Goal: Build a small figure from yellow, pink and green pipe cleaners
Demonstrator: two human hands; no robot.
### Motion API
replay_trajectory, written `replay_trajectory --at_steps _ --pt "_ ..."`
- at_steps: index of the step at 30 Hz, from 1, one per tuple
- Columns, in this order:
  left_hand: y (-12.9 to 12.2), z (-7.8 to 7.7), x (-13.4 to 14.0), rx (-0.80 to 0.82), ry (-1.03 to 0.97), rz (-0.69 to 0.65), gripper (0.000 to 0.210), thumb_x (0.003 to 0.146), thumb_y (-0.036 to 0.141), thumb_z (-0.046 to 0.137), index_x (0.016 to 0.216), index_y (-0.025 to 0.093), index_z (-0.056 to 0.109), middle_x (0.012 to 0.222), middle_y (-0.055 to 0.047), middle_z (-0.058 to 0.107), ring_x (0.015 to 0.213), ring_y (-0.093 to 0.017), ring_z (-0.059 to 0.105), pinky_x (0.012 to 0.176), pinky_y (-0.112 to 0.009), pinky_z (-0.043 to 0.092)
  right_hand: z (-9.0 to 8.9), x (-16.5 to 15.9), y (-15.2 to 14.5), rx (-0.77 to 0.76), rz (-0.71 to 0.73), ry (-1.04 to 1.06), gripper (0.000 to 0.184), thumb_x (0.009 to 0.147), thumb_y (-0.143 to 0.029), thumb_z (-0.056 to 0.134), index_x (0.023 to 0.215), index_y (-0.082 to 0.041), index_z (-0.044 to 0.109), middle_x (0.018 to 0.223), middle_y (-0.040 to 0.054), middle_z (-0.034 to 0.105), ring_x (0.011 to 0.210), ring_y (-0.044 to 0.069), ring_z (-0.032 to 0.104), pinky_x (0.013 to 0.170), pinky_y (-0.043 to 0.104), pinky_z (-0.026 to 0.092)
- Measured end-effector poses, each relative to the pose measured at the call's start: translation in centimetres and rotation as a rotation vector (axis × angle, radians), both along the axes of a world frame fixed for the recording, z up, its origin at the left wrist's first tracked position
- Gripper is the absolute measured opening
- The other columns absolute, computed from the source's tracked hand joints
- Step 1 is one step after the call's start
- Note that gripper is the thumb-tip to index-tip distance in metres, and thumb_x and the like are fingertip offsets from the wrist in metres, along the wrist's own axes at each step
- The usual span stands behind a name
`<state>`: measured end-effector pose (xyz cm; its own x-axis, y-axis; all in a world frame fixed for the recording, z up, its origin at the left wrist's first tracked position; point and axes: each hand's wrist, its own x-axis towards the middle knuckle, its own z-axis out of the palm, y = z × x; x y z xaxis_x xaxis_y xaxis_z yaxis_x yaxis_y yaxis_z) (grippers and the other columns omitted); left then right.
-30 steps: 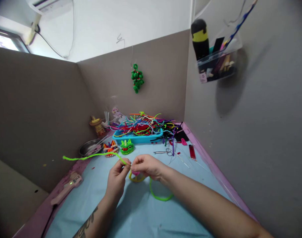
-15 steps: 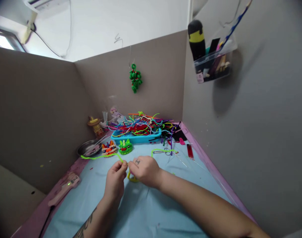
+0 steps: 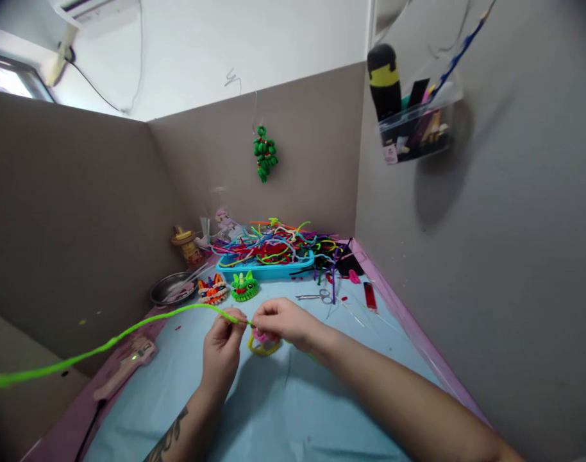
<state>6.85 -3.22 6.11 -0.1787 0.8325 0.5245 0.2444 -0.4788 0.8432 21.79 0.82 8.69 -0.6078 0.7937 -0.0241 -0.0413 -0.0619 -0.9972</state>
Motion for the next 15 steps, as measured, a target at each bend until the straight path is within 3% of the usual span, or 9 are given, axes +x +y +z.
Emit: replay_trajectory --at_steps 5,9,12,15 --pt "0.03 -0.55 -0.12 0.086 0.065 0.027 0.009 0.077 0.024 0.058 0.071 0.019 0.060 0.076 -0.003 0.058 0.076 -0.016 0.053 0.073 -0.028 0.041 -0.28 0.16 0.22 -0.200 -0.014 0.080 0.017 0.059 -0.027 0.066 0.063 -0.012 0.059 0.039 -0.0065 0.046 0.032 0.002 0.028 0.035 0.018 0.016" --pt "0.04 -0.60 -0.09 0.068 0.039 0.047 0.007 0.077 0.024 0.058 0.073 0.019 0.060 0.077 -0.003 0.058 0.077 -0.016 0.053 0.074 -0.028 0.041 -0.22 -0.09 0.04 -0.278 -0.012 0.137 0.016 0.057 -0.023 0.066 0.067 -0.012 0.060 0.041 -0.0061 0.049 0.032 0.001 0.028 0.036 0.017 0.013" --pt "-0.06 -0.42 0.18 0.013 -0.023 0.036 0.011 0.078 0.027 0.056 0.072 0.018 0.057 0.074 -0.001 0.056 0.072 -0.015 0.051 0.071 -0.026 0.041 -0.42 -0.45 -0.11 -0.221 -0.035 0.167 0.015 0.058 -0.020 0.064 0.071 -0.013 0.060 0.047 -0.0051 0.053 0.034 0.002 0.032 0.037 0.017 0.017" --pt "-0.14 -0.50 0.53 -0.052 -0.107 0.014 0.015 0.079 0.030 0.055 0.072 0.018 0.055 0.074 0.000 0.053 0.070 -0.013 0.049 0.068 -0.024 0.040 -0.67 -0.69 -0.25 -0.070 -0.077 0.138 0.014 0.061 -0.017 0.060 0.074 -0.014 0.061 0.049 -0.0053 0.053 0.039 0.004 0.039 0.040 0.017 0.026"
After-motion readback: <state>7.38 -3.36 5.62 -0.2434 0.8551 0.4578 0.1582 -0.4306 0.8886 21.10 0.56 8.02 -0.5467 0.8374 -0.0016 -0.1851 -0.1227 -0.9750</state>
